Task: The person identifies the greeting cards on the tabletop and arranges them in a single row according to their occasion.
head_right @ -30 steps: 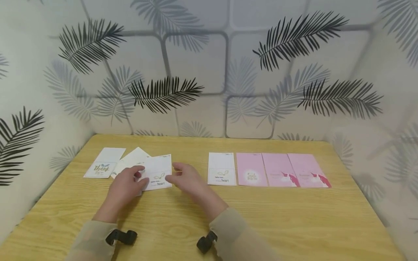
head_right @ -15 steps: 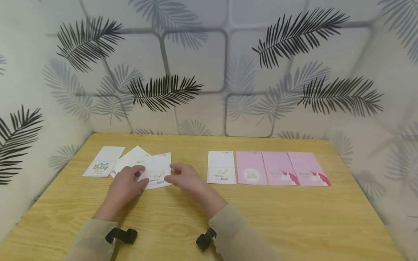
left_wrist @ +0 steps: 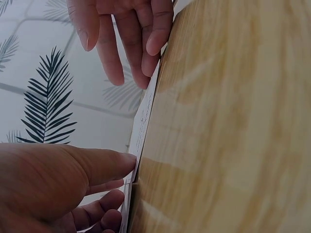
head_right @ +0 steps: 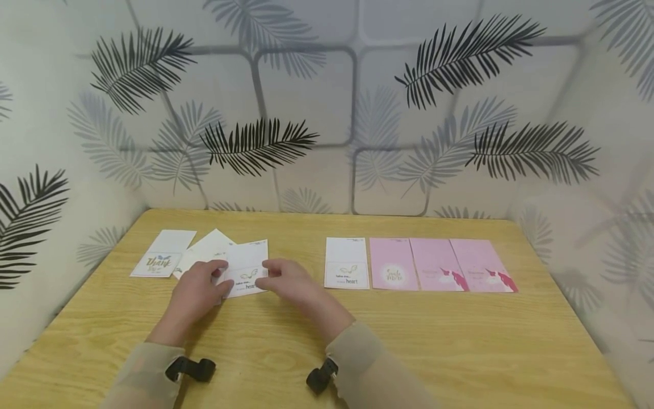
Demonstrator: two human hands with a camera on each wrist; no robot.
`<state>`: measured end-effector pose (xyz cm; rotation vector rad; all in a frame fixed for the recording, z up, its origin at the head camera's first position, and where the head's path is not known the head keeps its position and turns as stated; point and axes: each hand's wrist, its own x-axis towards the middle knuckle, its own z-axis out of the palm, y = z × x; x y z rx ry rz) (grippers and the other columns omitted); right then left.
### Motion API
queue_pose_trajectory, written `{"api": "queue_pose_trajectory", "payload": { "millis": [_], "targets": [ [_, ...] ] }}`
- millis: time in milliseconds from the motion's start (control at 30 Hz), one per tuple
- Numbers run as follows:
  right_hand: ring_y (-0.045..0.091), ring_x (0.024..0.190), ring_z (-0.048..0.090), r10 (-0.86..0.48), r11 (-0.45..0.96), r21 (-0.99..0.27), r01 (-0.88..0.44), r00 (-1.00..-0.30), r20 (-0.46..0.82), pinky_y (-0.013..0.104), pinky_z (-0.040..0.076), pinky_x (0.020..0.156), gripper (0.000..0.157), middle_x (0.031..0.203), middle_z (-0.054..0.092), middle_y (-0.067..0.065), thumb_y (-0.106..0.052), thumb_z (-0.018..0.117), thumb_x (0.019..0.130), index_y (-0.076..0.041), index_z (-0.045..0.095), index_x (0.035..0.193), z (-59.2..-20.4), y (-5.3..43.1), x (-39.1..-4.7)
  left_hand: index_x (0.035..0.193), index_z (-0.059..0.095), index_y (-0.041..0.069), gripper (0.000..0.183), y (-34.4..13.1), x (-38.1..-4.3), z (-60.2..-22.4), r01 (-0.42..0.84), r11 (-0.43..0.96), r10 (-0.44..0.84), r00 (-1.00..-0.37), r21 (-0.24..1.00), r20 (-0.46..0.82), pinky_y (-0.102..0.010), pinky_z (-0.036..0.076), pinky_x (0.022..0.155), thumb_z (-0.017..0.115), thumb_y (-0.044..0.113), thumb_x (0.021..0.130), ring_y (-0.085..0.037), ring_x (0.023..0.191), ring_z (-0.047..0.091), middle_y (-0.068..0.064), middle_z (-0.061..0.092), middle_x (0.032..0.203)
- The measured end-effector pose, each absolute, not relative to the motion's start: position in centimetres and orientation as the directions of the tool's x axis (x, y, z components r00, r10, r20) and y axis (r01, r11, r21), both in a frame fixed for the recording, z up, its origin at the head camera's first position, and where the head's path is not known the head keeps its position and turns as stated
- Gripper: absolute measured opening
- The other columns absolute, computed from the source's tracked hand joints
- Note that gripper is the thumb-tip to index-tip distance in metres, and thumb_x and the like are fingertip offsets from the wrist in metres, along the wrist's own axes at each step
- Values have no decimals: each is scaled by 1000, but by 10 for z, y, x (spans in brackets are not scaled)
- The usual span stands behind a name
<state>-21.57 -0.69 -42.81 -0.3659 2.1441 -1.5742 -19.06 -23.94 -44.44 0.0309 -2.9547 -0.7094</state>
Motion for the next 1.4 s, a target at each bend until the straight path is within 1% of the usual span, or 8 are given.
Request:
{"api": "queue_pose_trajectory", "payload": {
  "millis": [300, 667, 800, 933, 1067, 1167, 1267, 1400],
  "targets": [
    [31, 146, 52, -476, 286, -956, 66, -856, -202, 52, 40, 123, 56, 159, 57, 16, -21, 73, 107, -2, 58, 158, -428, -9, -215, 137, 71, -6, 46, -240, -190, -444, -1, 886, -49, -995, 464, 90, -59, 54, 92, 82, 15, 98, -40, 104, 67, -21, 73, 115],
    [34, 147, 55, -454, 255, -961, 108, -864, -218, 55, 39, 124, 54, 157, 60, 17, -18, 73, 107, -5, 60, 157, -425, -12, -214, 138, 71, -5, 46, -243, -190, -444, -5, 885, -50, -995, 465, 85, -59, 54, 93, 82, 16, 98, -40, 104, 67, -21, 73, 115],
    [33, 146, 56, -437, 248, -961, 122, -871, -223, 53, 41, 123, 55, 156, 62, 15, -17, 74, 106, -5, 59, 158, -426, -13, -214, 138, 71, -5, 46, -243, -189, -444, -8, 884, -51, -996, 467, 80, -59, 54, 92, 82, 16, 99, -40, 103, 66, -20, 72, 114],
    [28, 138, 62, -432, 221, -967, 127, -876, -214, 47, 48, 116, 56, 153, 64, 14, -14, 75, 105, -3, 59, 157, -428, -14, -215, 139, 71, -4, 46, -244, -190, -445, -5, 883, -49, -996, 469, 81, -59, 53, 93, 81, 17, 99, -40, 104, 65, -20, 73, 114],
    [22, 119, 68, -448, 189, -973, 135, -870, -208, 42, 54, 108, 54, 148, 66, 15, -11, 74, 104, 0, 61, 155, -431, -14, -216, 140, 70, -4, 47, -245, -191, -447, 6, 880, -36, -996, 474, 80, -59, 52, 94, 80, 18, 100, -41, 105, 64, -20, 73, 115],
    [19, 110, 71, -453, 178, -975, 135, -868, -203, 41, 56, 105, 52, 145, 67, 16, -10, 74, 104, 0, 62, 154, -433, -15, -216, 141, 70, -3, 48, -244, -192, -447, 3, 877, -33, -997, 481, 68, -59, 52, 96, 79, 20, 101, -41, 107, 64, -20, 72, 117],
    [21, 107, 73, -443, 177, -976, 125, -875, -193, 41, 56, 103, 52, 144, 68, 15, -8, 74, 103, -1, 63, 154, -432, -15, -216, 142, 70, -3, 48, -244, -191, -443, -12, 863, -45, -998, 504, 53, -59, 52, 97, 78, 21, 102, -41, 108, 65, -21, 73, 119],
    [20, 111, 71, -407, 172, -978, 114, -896, -176, 37, 55, 101, 52, 149, 65, 12, -6, 75, 101, -4, 66, 152, -430, -16, -216, 142, 69, -3, 46, -244, -189, -437, -19, 838, -57, -997, 545, 52, -58, 53, 95, 75, 21, 103, -39, 106, 67, -21, 73, 120]
  ]
}}
